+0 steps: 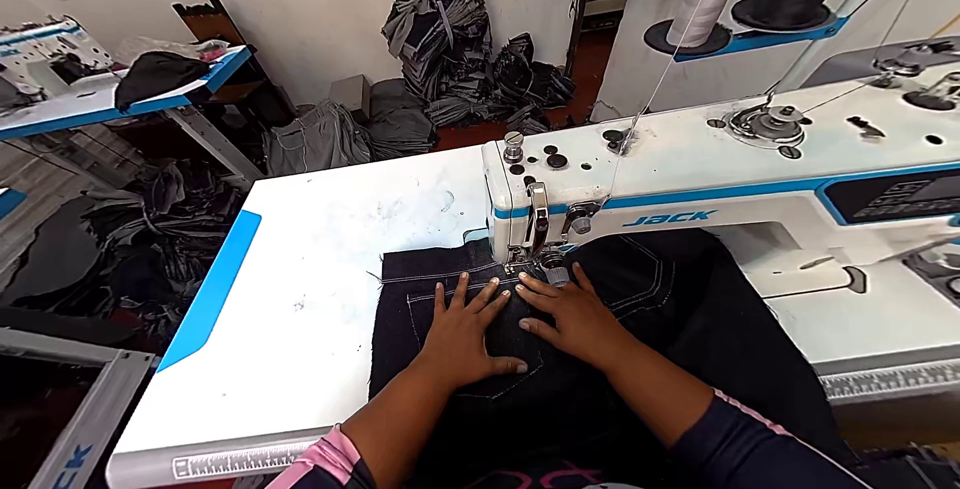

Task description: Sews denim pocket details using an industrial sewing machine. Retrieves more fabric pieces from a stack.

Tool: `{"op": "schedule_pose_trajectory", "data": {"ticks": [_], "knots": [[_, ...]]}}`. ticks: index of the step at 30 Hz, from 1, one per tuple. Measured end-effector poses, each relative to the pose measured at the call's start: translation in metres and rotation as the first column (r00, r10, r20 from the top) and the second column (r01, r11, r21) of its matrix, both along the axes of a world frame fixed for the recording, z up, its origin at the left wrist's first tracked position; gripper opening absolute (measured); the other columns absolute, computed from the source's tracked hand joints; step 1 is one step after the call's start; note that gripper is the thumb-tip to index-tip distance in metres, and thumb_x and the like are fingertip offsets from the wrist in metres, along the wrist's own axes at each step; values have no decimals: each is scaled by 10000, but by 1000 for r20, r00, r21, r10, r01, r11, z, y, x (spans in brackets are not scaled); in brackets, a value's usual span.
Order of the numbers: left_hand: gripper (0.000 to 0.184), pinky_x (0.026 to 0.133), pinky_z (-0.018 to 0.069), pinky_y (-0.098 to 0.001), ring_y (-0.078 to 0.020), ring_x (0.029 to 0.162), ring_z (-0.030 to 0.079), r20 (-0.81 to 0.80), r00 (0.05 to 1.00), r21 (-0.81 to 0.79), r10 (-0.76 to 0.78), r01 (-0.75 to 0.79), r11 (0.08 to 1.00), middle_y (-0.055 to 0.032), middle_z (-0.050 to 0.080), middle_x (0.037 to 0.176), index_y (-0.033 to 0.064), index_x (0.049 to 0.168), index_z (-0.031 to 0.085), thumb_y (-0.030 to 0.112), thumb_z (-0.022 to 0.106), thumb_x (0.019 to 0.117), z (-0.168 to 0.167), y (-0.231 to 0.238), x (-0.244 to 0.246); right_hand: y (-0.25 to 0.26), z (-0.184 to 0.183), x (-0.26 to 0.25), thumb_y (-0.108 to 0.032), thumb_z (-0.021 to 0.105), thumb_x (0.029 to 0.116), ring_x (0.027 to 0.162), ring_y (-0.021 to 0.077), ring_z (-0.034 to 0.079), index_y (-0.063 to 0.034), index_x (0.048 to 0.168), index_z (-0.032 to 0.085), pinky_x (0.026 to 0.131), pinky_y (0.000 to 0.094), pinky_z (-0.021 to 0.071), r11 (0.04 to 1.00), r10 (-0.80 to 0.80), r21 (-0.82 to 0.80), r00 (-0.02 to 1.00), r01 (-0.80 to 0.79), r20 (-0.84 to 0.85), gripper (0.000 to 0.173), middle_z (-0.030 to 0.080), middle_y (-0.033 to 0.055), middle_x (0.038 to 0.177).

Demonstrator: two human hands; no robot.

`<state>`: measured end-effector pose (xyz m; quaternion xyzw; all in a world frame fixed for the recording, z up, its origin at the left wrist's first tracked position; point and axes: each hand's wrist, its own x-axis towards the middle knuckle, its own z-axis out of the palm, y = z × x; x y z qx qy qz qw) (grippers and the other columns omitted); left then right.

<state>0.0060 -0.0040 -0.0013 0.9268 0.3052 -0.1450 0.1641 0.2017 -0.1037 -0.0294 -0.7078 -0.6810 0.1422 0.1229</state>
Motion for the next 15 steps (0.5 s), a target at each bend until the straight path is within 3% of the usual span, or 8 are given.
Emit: {"op": "schedule_pose_trajectory", "data": {"ticks": [7,15], "knots": [[1068,1186,-65,-710,-317,1596,-87,-28,1000,2,-9,10,1000,73,101,1735,300,1649,227,871,529,799,1,5,3,5,1,2,-558,469,1037,1571,283,231,-231,1495,556,1222,683,24,1000,3,-15,1000,-2,23,570,445,-21,1611],[1129,1176,-100,-715,-340,1592,-102,-40,998,-29,-55,54,998,39,79,1740,263,1663,168,860,559,788,6,9,2,6,5,1,-582,364,1060,1587,270,173,-241,1541,491,1225,671,-16,995,-4,-104,999,8,33,603,389,-16,1645]]}}
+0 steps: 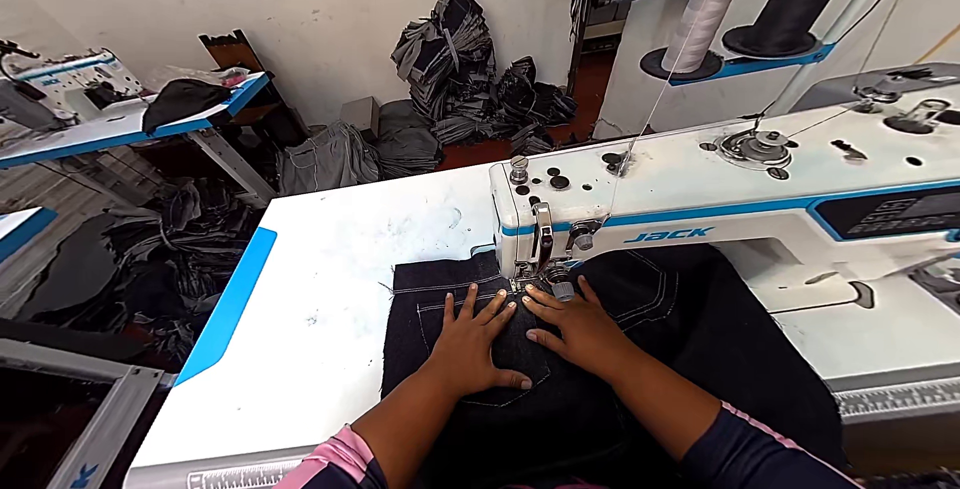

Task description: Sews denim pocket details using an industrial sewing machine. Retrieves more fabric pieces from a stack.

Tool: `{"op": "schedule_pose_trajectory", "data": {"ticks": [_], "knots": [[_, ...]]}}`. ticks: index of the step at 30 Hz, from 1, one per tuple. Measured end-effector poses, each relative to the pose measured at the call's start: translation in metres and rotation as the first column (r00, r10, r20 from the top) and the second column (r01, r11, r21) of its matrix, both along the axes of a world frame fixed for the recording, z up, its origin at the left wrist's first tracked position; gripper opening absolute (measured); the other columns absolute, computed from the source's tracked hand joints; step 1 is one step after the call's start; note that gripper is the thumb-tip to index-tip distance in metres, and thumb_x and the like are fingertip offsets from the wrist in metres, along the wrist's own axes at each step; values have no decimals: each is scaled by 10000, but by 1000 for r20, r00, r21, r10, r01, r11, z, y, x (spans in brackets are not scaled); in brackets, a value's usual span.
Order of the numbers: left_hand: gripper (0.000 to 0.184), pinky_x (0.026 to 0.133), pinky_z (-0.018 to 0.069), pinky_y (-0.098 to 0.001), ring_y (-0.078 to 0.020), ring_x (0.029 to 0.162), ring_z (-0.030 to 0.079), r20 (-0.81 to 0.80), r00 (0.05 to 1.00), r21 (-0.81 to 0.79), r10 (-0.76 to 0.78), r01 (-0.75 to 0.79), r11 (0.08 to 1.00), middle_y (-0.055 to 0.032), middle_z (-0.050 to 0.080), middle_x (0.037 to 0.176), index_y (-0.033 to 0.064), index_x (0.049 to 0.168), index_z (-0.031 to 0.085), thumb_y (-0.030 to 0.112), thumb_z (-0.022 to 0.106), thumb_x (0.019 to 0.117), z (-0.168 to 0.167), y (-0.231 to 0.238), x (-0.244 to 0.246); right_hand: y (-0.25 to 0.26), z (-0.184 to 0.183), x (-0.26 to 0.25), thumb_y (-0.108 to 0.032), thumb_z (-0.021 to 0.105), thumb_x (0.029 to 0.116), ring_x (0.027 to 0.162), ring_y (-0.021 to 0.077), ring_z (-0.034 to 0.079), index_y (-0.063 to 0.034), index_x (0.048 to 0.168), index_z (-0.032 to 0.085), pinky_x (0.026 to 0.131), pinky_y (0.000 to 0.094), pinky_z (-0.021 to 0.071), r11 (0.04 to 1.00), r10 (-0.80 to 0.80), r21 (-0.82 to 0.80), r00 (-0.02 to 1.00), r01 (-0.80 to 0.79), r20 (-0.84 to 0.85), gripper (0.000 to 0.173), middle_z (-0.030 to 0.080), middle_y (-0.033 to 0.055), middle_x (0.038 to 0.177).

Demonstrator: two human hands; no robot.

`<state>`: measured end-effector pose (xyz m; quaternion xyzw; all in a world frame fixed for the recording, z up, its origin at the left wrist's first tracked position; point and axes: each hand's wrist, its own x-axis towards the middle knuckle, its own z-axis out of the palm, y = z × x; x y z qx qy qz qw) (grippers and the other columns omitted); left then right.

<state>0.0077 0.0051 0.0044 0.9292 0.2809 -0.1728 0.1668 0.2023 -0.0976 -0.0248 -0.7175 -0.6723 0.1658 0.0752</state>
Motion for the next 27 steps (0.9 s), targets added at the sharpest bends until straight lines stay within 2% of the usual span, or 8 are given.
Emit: {"op": "schedule_pose_trajectory", "data": {"ticks": [4,6,8,12,15,18,23,27], "knots": [[1134,1177,-96,-721,-344,1595,-74,22,1000,-7,-5,5,1000,33,110,1736,260,1660,186,848,589,778,0,3,0,-34,20,-39,-484,376,1087,1569,447,121,-244,1589,401,1128,818,18,990,-88,-106,995,92,40,557,300,48,1686],[1127,1181,-99,-712,-330,1597,-73,25,1000,-11,4,-4,1000,37,110,1736,257,1658,196,840,597,781,0,7,1,-60,2,-51,-522,406,1051,1521,511,232,-270,1523,516,1064,867,115,988,-120,105,991,113,60,546,399,42,1638],[1106,1189,-87,-702,-310,1597,-91,11,1000,-4,13,-13,1000,56,90,1737,274,1657,194,834,593,791,-1,15,5,-65,-10,-44,-526,393,1046,1500,500,300,-260,1470,584,1058,864,149,969,-114,223,993,104,35,536,470,25,1593],[1082,1195,-84,-694,-304,1599,-76,40,999,23,35,-36,999,49,152,1729,280,1643,258,824,622,782,-5,30,12,-43,5,-23,-573,325,1068,1579,405,115,-320,1548,471,1159,777,1,996,-87,-33,995,85,-49,562,338,-13,1669],[1047,1193,-92,-692,-317,1599,-61,38,997,28,61,-62,998,31,195,1720,225,1614,349,799,644,789,0,39,21,-26,6,-10,-575,335,1068,1585,384,104,-328,1545,473,1176,752,-27,996,-73,-56,996,70,-47,555,350,-1,1665],[1024,1191,-74,-706,-339,1598,-25,63,996,52,64,-67,996,11,232,1711,190,1580,419,791,657,785,-1,50,26,-14,-2,0,-558,408,1056,1577,384,155,-318,1471,577,1177,756,-7,997,-63,37,997,65,-52,509,435,29,1617],[1039,1195,-67,-697,-339,1599,5,79,994,74,72,-77,994,-8,212,1716,189,1588,403,767,694,776,-1,69,36,5,5,10,-503,536,1030,1536,407,271,-253,1420,638,1187,743,14,994,-74,79,995,79,-70,474,559,64,1514],[1037,1199,-37,-700,-364,1594,50,129,989,111,66,-80,991,-21,239,1708,183,1584,410,749,717,771,-1,82,43,20,10,16,-451,616,1006,1443,411,418,-161,1263,742,1192,727,91,990,-93,100,992,101,-87,407,676,96,1341]]}}
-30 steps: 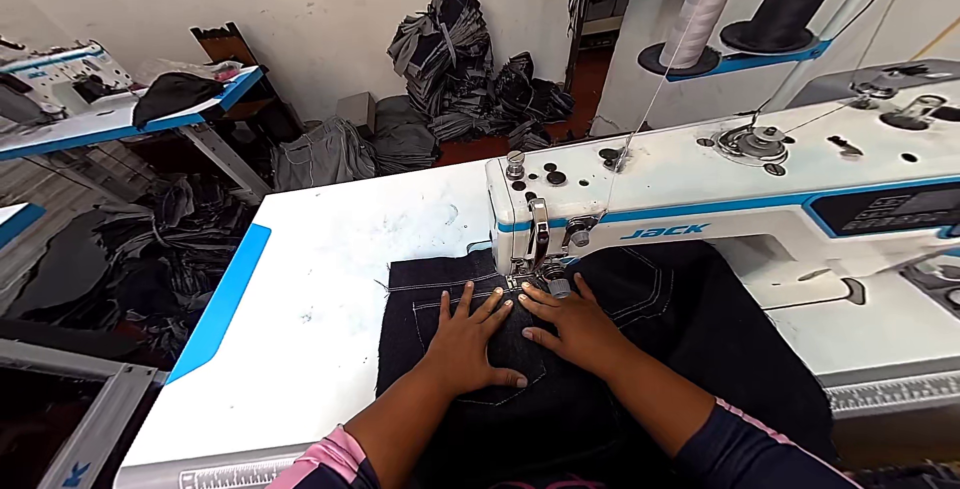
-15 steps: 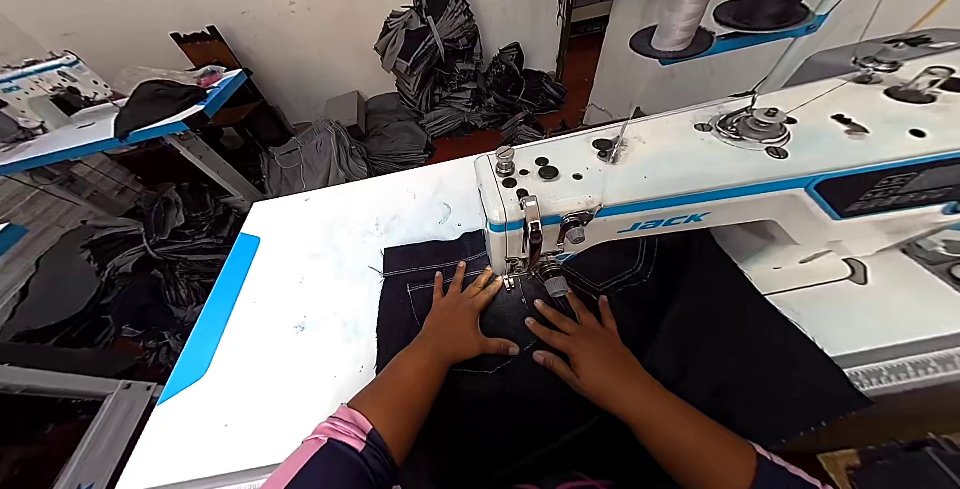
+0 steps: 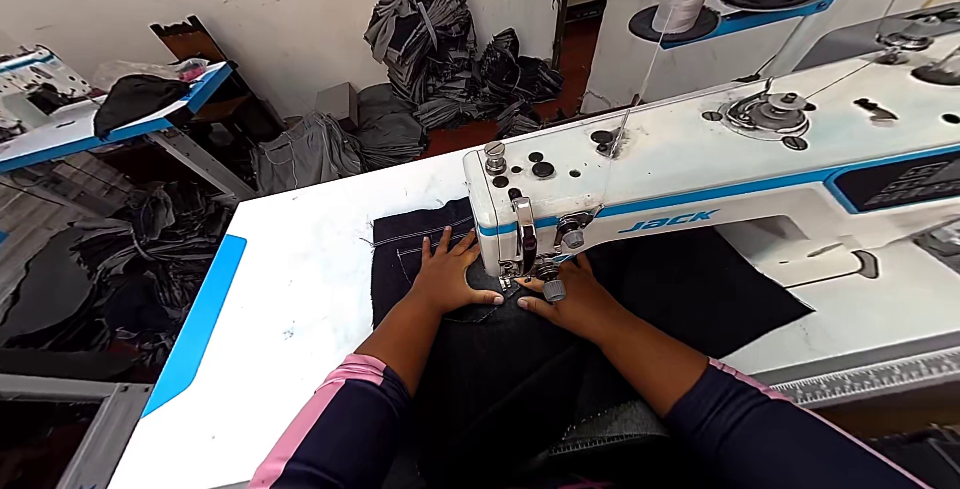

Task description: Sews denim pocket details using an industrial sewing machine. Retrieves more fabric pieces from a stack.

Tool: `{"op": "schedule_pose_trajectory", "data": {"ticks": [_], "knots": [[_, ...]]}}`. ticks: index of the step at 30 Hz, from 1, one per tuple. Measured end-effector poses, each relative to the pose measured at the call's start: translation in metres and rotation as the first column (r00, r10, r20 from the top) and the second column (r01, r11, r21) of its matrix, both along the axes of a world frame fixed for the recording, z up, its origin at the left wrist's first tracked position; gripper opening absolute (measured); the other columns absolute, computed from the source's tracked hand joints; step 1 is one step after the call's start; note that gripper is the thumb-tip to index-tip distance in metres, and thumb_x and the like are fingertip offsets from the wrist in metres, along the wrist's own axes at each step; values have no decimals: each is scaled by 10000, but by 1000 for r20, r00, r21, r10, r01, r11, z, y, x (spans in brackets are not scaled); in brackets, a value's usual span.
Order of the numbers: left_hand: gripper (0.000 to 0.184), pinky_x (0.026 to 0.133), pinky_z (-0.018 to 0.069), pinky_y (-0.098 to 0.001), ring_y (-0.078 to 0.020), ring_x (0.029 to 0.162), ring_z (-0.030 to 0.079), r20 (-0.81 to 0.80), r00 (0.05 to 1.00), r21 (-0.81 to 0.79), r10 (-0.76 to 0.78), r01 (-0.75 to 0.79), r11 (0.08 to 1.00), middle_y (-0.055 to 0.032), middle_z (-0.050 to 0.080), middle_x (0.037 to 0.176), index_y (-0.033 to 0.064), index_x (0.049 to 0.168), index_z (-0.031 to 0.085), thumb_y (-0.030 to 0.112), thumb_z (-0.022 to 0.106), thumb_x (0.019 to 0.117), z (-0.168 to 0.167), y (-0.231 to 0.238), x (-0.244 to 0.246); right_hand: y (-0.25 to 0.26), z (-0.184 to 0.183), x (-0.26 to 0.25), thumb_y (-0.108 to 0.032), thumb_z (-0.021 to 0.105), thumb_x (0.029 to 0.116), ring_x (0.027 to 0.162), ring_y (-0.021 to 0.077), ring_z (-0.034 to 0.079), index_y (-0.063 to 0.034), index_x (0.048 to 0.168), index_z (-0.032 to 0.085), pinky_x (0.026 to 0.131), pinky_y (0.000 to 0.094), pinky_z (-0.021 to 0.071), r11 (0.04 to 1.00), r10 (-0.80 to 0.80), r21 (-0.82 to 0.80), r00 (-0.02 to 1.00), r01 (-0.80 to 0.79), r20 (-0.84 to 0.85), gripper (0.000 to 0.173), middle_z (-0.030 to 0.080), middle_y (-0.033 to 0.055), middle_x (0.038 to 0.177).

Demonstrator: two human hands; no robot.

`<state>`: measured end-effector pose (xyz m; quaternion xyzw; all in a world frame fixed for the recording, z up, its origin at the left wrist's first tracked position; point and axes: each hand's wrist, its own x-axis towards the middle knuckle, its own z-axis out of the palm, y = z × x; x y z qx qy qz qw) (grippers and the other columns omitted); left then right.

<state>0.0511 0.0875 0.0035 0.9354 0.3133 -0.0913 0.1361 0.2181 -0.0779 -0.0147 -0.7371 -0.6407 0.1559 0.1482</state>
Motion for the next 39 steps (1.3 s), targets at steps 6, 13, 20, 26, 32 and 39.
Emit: {"op": "schedule_pose_trajectory", "data": {"ticks": [6,13,20,26,32,39], "knots": [[853,1164,-55,-758,-380,1594,10,-140,941,43,-309,317,947,-81,253,1700,152,1592,386,653,592,933,6,19,-6,1,14,-16,-452,519,1054,1455,405,397,-105,1309,695,1200,716,87,988,-32,-146,990,52,137,465,626,150,1393],[765,1162,-3,-764,-389,1591,33,-66,969,41,-238,241,970,-40,211,1717,229,1604,374,645,517,979,-6,8,-21,-73,-40,-60,-526,429,1027,1463,420,421,-213,1462,586,1052,853,217,941,-45,336,969,-41,244,559,506,67,1564],[710,1036,153,-880,-585,1526,-6,-295,896,6,332,-346,938,-175,-31,1726,377,1656,91,669,284,1038,12,-116,-11,-48,15,21,-104,660,969,1483,484,339,-129,1450,595,1121,832,109,988,-79,144,970,47,231,486,526,163,1525],[715,1062,113,-871,-544,1544,-28,-291,909,0,298,-312,950,-122,-42,1736,380,1655,83,676,280,1035,9,-101,-13,-70,5,-55,-465,384,1084,1589,333,134,-161,1577,420,1195,731,22,975,122,-185,992,-124,-19,580,326,-1,1676],[682,1053,133,-872,-542,1545,-2,-285,904,44,319,-320,946,-122,-36,1736,354,1658,117,635,272,1057,9,-81,0,-52,-6,-40,-547,253,1087,1600,296,77,-230,1622,325,1208,704,-10,974,147,-180,988,-138,41,626,259,-49,1700],[712,1054,164,-864,-563,1536,22,-304,891,31,337,-345,938,-162,-54,1728,329,1663,82,630,298,1056,18,-64,11,-31,-14,-20,-534,363,1074,1568,288,240,-197,1528,505,1226,679,73,987,159,-50,978,-153,135,583,427,-8,1623]]}}
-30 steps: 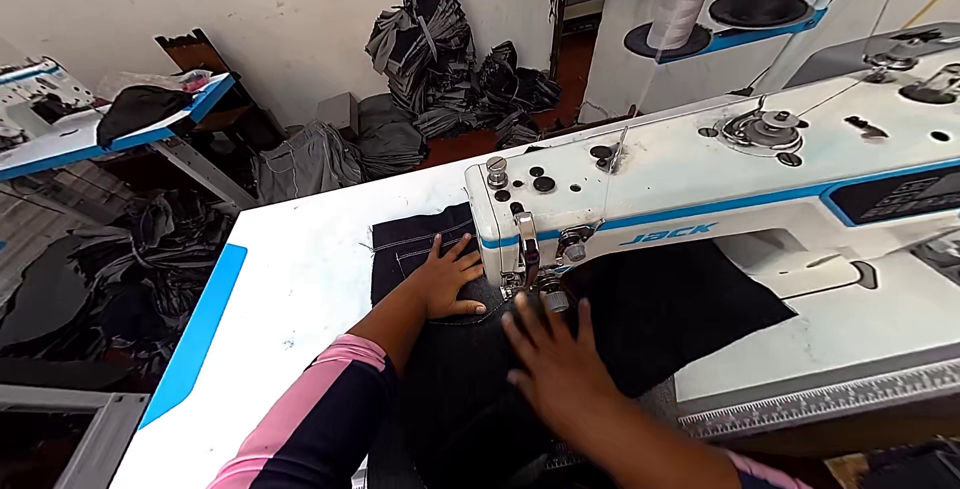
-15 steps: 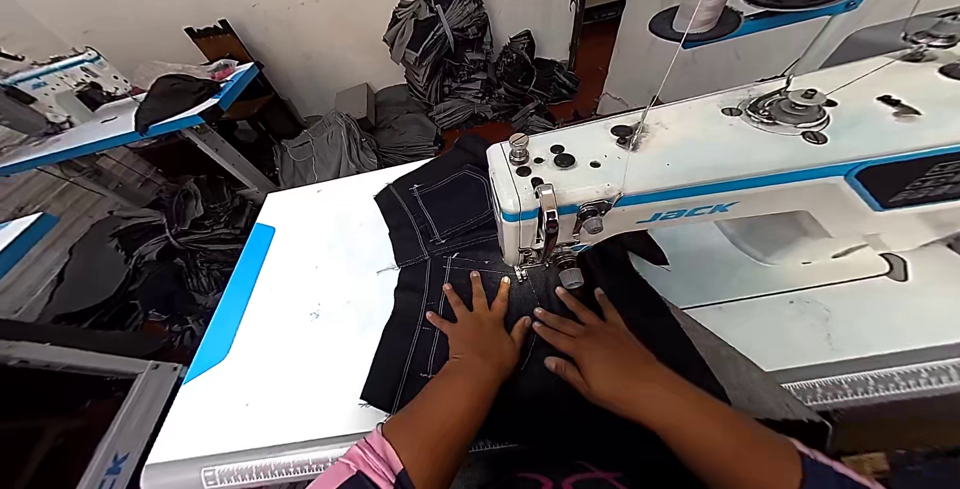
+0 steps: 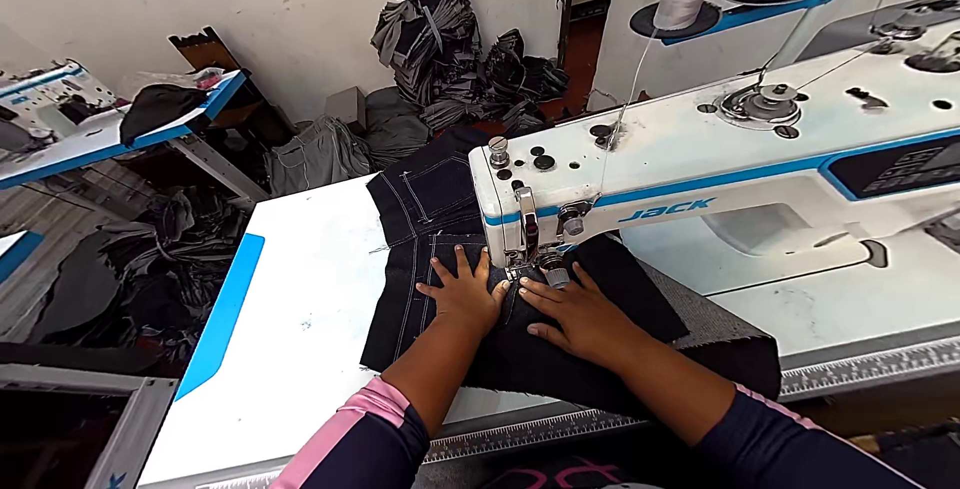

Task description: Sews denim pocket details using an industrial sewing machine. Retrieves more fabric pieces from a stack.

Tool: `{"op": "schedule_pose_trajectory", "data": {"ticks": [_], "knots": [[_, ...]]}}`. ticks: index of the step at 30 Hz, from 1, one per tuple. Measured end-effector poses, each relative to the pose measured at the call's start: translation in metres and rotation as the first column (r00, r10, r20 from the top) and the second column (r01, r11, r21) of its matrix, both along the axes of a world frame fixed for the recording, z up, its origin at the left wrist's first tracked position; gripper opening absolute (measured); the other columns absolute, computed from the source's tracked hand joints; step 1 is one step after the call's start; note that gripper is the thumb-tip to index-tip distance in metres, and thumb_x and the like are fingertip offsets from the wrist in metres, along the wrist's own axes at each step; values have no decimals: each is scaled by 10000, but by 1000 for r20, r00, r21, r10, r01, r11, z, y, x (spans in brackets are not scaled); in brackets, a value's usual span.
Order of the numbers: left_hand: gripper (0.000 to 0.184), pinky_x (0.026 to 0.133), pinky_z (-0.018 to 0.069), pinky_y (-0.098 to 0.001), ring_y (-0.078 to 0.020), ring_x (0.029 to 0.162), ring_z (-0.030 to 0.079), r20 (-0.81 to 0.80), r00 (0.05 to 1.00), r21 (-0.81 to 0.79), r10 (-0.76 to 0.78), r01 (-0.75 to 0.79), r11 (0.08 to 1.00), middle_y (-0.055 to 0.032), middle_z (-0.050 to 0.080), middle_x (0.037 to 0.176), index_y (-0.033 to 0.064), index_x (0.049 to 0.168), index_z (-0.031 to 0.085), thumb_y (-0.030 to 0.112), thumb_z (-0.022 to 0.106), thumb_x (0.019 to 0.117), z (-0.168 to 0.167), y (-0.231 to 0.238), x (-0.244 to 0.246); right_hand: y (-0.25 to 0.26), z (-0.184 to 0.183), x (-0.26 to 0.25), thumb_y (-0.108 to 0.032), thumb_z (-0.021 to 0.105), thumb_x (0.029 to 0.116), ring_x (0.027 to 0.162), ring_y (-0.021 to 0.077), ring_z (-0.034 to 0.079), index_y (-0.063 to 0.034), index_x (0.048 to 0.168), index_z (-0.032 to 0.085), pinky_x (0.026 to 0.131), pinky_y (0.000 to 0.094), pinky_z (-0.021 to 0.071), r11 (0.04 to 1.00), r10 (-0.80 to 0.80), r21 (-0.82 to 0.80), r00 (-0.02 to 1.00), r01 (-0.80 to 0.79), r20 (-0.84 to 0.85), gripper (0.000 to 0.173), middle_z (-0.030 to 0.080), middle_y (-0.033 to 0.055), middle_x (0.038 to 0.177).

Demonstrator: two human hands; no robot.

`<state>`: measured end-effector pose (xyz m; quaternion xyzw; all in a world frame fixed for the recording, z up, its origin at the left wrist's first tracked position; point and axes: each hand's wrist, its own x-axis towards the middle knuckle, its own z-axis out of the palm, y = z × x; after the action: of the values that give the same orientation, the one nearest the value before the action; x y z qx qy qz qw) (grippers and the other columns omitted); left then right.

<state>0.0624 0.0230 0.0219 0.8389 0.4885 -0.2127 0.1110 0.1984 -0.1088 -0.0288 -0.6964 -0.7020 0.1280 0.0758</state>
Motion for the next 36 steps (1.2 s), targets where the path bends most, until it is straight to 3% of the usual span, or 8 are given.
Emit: {"op": "schedule_pose_trajectory", "data": {"ticks": [3,6,12,16,22,28,33,36], "knots": [[662,1129,11,-815,-460,1574,-16,31,960,19,-277,276,961,-122,15,1737,267,1663,160,554,309,1086,-2,20,-21,-22,1,-30,-377,400,1095,1538,390,286,-93,1533,482,1176,754,120,989,-130,81,990,125,48,528,429,94,1616],[556,1190,-44,-728,-303,1598,109,311,733,180,-605,579,795,-56,309,1683,176,1593,400,413,391,1089,-34,39,-54,-41,-23,-32,-392,452,1053,1438,391,468,-112,1456,585,1098,785,271,916,-207,357,978,184,27,508,552,81,1522],[642,1212,28,-695,-303,1603,44,202,955,93,-217,202,975,-19,120,1737,210,1648,245,523,302,1090,-28,-39,-31,-31,-2,12,-55,640,912,1447,389,452,-140,1310,714,1122,771,267,884,-53,464,999,51,-9,413,604,52,1469],[648,1195,20,-718,-314,1603,9,195,964,49,-183,177,983,-17,91,1740,223,1657,203,530,287,1093,-30,-39,-30,-30,11,-24,-382,411,1087,1536,315,319,-141,1420,628,1213,703,100,994,67,89,998,-65,-20,465,549,15,1530],[588,1192,15,-719,-323,1602,13,191,958,62,-214,206,977,-24,137,1734,223,1644,257,472,280,1112,-25,-13,-23,-21,-2,-33,-463,329,1097,1574,308,213,-184,1539,490,1193,726,86,999,-52,-17,998,51,-29,547,392,-32,1643],[541,1195,37,-719,-326,1599,56,188,958,98,-216,201,975,-23,173,1726,167,1555,450,442,294,1116,-24,11,-10,-5,-2,-28,-453,331,1102,1575,308,210,-194,1546,478,1204,708,82,996,-87,5,996,87,-22,535,394,-32,1642],[562,1180,38,-743,-351,1595,62,169,963,85,-209,197,977,-40,127,1735,189,1591,393,465,291,1112,-21,19,-4,-2,-8,-25,-439,339,1099,1567,296,242,-203,1525,510,1213,690,110,991,-104,83,994,105,-20,516,438,-32,1615],[621,1219,52,-687,-340,1594,94,148,900,39,-411,410,911,-63,170,1726,144,1598,369,505,358,1093,-10,45,-17,-1,-9,-24,-439,371,1092,1560,286,265,-199,1503,540,1216,686,107,988,-108,103,993,112,-44,505,460,-25,1600]]}}
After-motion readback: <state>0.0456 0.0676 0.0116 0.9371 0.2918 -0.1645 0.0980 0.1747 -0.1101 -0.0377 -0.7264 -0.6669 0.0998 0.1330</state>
